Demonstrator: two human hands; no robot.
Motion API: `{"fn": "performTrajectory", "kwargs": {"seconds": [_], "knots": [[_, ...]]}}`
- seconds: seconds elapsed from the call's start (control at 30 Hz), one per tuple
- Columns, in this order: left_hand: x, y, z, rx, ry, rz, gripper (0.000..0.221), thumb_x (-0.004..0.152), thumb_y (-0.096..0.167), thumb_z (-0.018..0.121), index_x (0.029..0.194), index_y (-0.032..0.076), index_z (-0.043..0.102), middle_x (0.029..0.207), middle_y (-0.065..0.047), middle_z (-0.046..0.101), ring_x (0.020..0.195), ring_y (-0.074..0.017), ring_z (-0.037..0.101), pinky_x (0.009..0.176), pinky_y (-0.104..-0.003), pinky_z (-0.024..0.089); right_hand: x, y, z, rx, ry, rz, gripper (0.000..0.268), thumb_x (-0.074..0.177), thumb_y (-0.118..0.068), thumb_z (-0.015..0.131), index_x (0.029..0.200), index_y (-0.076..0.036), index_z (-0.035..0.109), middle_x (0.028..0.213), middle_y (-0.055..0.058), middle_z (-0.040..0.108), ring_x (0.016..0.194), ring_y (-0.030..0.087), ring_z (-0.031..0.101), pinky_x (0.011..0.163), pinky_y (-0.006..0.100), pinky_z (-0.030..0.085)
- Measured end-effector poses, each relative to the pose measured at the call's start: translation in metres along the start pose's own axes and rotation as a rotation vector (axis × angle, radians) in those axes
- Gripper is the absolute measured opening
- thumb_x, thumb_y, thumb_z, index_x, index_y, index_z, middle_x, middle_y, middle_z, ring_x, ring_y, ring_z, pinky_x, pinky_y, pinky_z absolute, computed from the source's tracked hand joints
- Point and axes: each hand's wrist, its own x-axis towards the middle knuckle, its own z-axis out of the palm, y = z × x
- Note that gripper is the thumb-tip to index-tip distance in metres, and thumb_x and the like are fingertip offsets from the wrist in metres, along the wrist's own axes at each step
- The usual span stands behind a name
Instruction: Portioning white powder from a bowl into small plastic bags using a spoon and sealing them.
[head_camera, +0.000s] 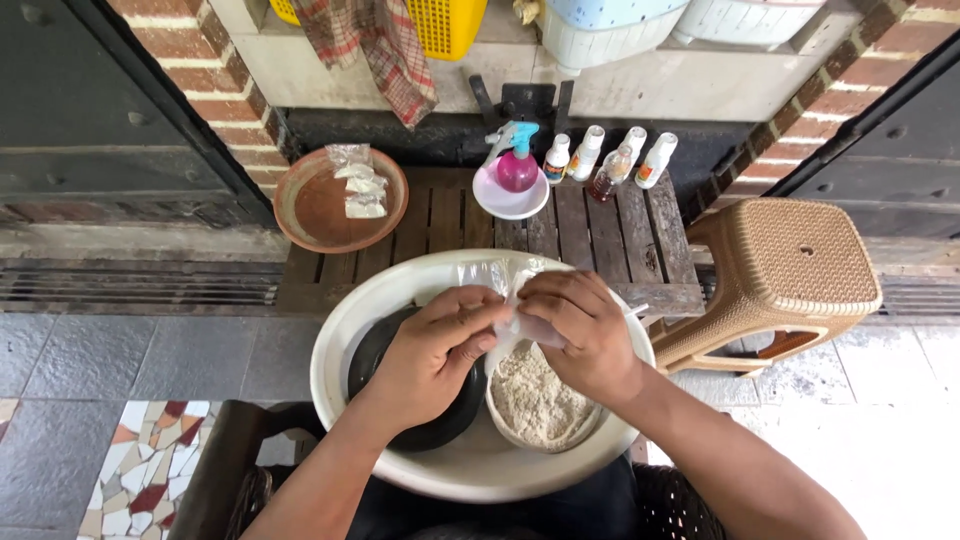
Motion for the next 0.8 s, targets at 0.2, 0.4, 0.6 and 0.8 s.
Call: {"fn": "performTrajectory", "kwargs": {"seconds": [0.2, 0.4, 0.6, 0.8], "knots": [[0.024, -0.014, -0.012, -0.298, -0.15, -0.106, 0.035, 0.095, -0.009, 0.06, 0.129, -0.005, 0.063, 0.124, -0.024, 0.064, 0.073, -0.0227, 0.071, 0.067, -0.04, 0.065, -0.005, -0.018, -0.004, 0.207, 0.001, 0.627, 0.007, 0.085, -0.008, 0.082, 0.09, -0.01, 0.077, 0.073, 0.007, 0.076, 0.062, 0.028, 0.073, 0.063, 0.036, 0.058], [0.029, -0.025, 0.001, -0.558, -0.033, -0.325, 0.074, 0.084, 0.008, 0.083, 0.148, 0.002, 0.047, 0.134, -0.019, 0.06, 0.09, -0.0194, 0.068, 0.067, -0.03, 0.062, 0.008, -0.028, -0.007, 0.151, 0.025, 0.991, 0.016, 0.086, -0.019, 0.084, 0.093, -0.005, 0.077, 0.07, 0.01, 0.076, 0.066, 0.009, 0.061, 0.059, 0.034, 0.053], [0.028, -0.015, -0.002, -0.517, 0.174, -0.566, 0.03, 0.089, 0.007, 0.079, 0.115, 0.003, 0.065, 0.089, -0.006, 0.069, 0.079, -0.0118, 0.06, 0.073, -0.025, 0.053, -0.004, -0.015, -0.004, 0.615, 0.074, 1.029, 0.018, 0.099, -0.013, 0.068, 0.083, -0.005, 0.069, 0.047, 0.001, 0.051, 0.045, 0.005, 0.046, 0.045, 0.019, 0.038], [0.023, -0.025, 0.001, -0.306, 0.152, -0.456, 0.066, 0.086, 0.005, 0.083, 0.124, 0.007, 0.03, 0.105, -0.018, 0.057, 0.081, -0.0219, 0.067, 0.074, -0.035, 0.063, -0.009, -0.019, 0.0, 0.669, -0.005, 0.988, 0.009, 0.088, -0.002, 0.08, 0.088, -0.001, 0.071, 0.058, 0.003, 0.058, 0.056, 0.005, 0.049, 0.053, 0.02, 0.041]]}}
